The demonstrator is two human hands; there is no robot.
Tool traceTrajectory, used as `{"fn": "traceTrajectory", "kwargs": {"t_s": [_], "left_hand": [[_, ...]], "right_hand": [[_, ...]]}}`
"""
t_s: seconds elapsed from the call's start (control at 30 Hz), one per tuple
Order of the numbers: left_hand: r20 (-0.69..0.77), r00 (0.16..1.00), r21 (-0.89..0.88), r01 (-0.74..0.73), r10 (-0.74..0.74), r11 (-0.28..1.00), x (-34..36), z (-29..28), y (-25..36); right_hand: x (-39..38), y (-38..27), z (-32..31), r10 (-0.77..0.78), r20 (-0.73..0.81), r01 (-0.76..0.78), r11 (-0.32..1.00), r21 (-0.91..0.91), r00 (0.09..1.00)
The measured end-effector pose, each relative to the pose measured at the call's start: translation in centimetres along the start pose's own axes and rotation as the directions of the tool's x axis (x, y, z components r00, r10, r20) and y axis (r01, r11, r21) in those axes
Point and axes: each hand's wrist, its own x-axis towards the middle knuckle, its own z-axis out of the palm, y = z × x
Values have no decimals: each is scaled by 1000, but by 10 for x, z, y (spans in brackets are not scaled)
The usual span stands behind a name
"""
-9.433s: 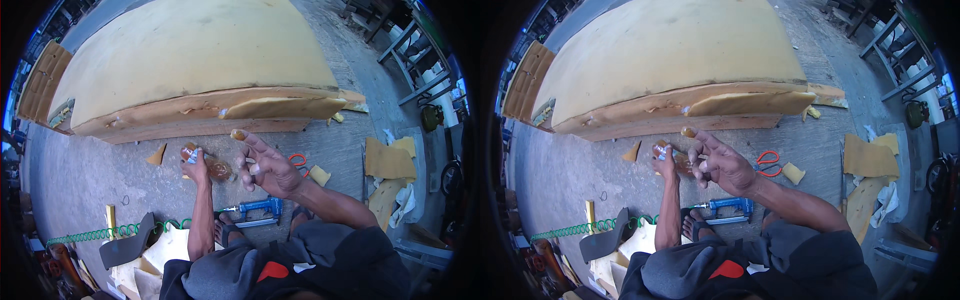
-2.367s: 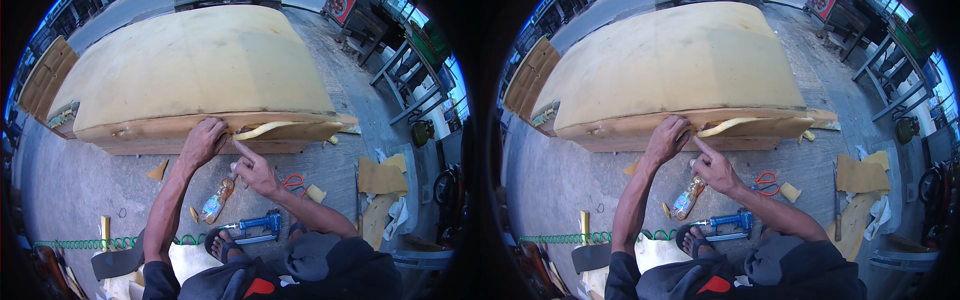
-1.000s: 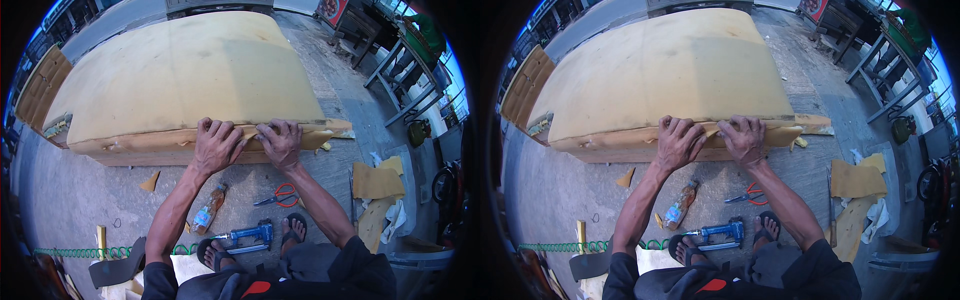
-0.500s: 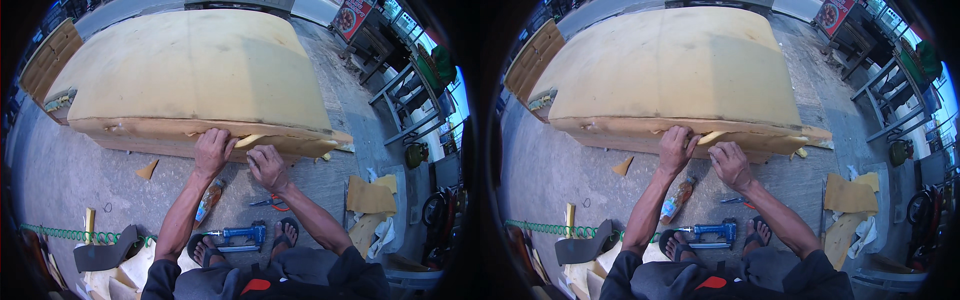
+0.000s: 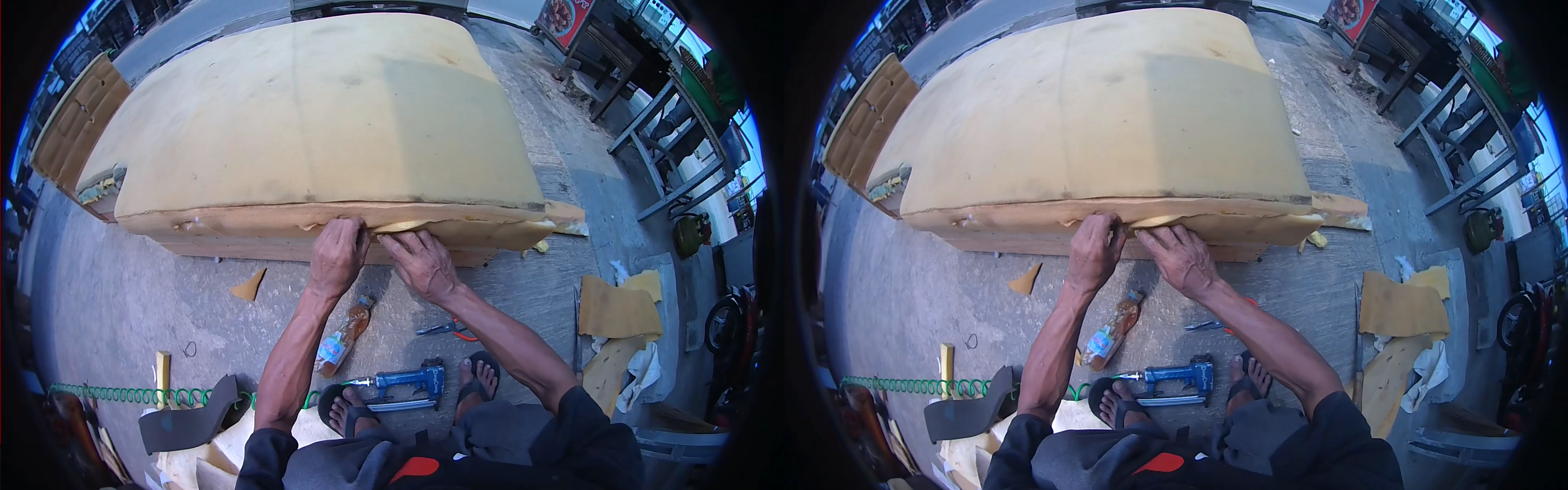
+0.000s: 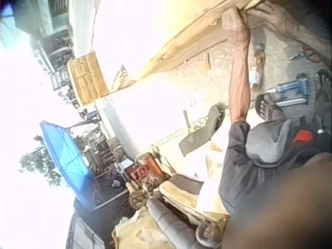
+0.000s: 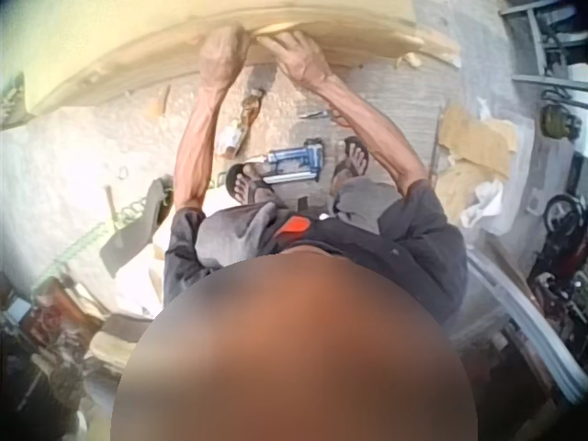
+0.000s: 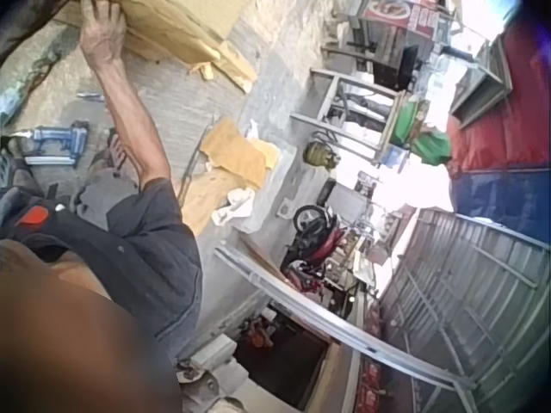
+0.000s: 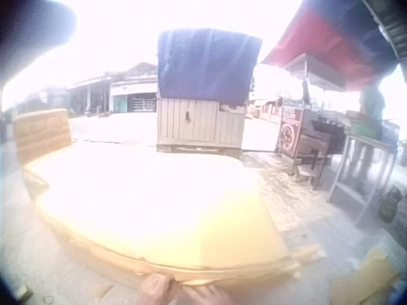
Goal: The person is upholstering a large furniture cushion. They apply glue to the edges, attach foam padding, and secure the material using a pneumatic staple gun. The person also uses a knife to trim excess foam and scissors to cut the padding.
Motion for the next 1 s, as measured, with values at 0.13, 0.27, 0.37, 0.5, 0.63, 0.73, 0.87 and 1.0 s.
{"fn": "traceTrajectory", "kwargs": {"t_s": [0.13,0.27,0.37,0.5,0.63,0.73,0.87,1.0], "left_hand": [[41,999,-79,11,-8,997,0,-1,-1],[-9,1000,-93,15,-16,996,-7,3,-1],[-66,996,-114,51,-58,992,-16,7,4],[-66,976,-96,203,-210,974,-37,16,-5],[-58,974,-108,211,-219,971,-42,17,-10],[-64,979,-104,189,-196,976,-41,16,-6],[-68,987,-13,146,-147,989,-36,17,-8],[-43,982,-34,182,-183,983,-35,18,-11]], "right_hand": [[10,-5,1,49,55,-49,999,-8,997],[8,-12,-5,81,76,-86,995,56,994],[9,-15,-7,115,89,-119,992,45,989],[8,-26,1,160,90,-157,987,-48,983],[-6,-31,4,120,6,-120,981,152,993],[-22,-35,6,127,-15,-121,971,208,992],[-31,-36,9,81,8,-81,963,256,997],[-29,-37,4,82,6,-81,950,300,997]]}}
